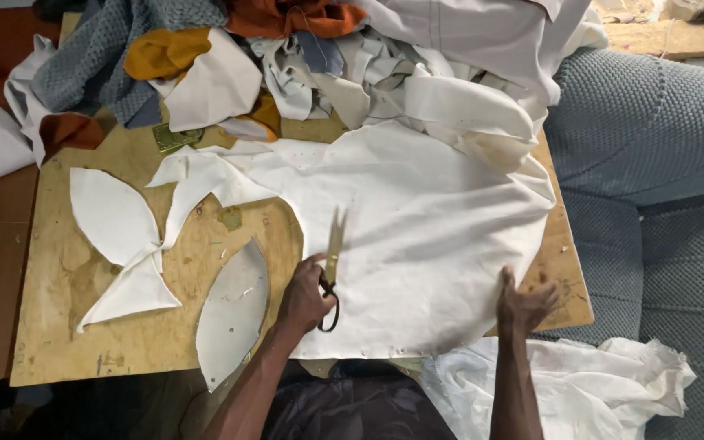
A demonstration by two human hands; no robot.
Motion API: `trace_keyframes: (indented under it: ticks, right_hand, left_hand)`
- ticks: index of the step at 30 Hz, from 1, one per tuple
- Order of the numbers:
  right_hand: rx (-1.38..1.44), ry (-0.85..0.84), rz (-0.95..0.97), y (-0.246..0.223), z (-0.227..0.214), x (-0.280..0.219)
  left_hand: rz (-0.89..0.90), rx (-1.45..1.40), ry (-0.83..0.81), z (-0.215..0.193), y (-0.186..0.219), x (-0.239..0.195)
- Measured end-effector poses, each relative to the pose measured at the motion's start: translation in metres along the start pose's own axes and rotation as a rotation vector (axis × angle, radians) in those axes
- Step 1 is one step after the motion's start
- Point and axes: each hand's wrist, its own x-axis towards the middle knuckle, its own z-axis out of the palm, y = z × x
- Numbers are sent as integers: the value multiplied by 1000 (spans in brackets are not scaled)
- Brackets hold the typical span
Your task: Cutting out fabric patterns using scissors and a template on a workbench
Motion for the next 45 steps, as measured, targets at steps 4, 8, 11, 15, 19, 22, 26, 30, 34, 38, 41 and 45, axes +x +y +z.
trace_keyframes:
  ticks: [4,8,11,15,19,22,26,30,34,38,41,45]
  right_hand:
    - [-132,-195,86,12,7,-66]
    - [-121,-3,-422,61,44,-54]
    - [-133,-23,-441,38,45,-31]
    - [-124,-169,-171,-8,31,1]
    - [-164,-236,-172,19,36,31]
    - [-233,-292,-166,20,29,28]
    - [-220,-77,-186,8,-1,-8]
    - [14,-34,-565,-74,-3,-39]
    - [71,-273,-685,-136,15,-67]
    - [-106,-431,-703,-140,54,-45]
    - [-209,-474,-703,-139,77,-21]
    - [-213,-577,-708,-136,99,3]
  left_hand:
    - [77,-151,238,-43,-5,81]
    - [328,-50,277,-90,5,160]
    - [329,6,150,-86,-13,219]
    - [171,31,-19,-95,-18,233]
    - [206,-9,-38,-94,-24,240]
    - [206,119,-28,-89,-33,265]
    - [151,214,-39,-79,-39,277]
    - [157,171,-68,-74,-48,288]
    - [355,132,241,-80,-7,203]
    - [375,-34,73,-53,16,73]
    - [330,-2,-62,-6,-6,-11]
    - [299,68,-181,12,-12,-93]
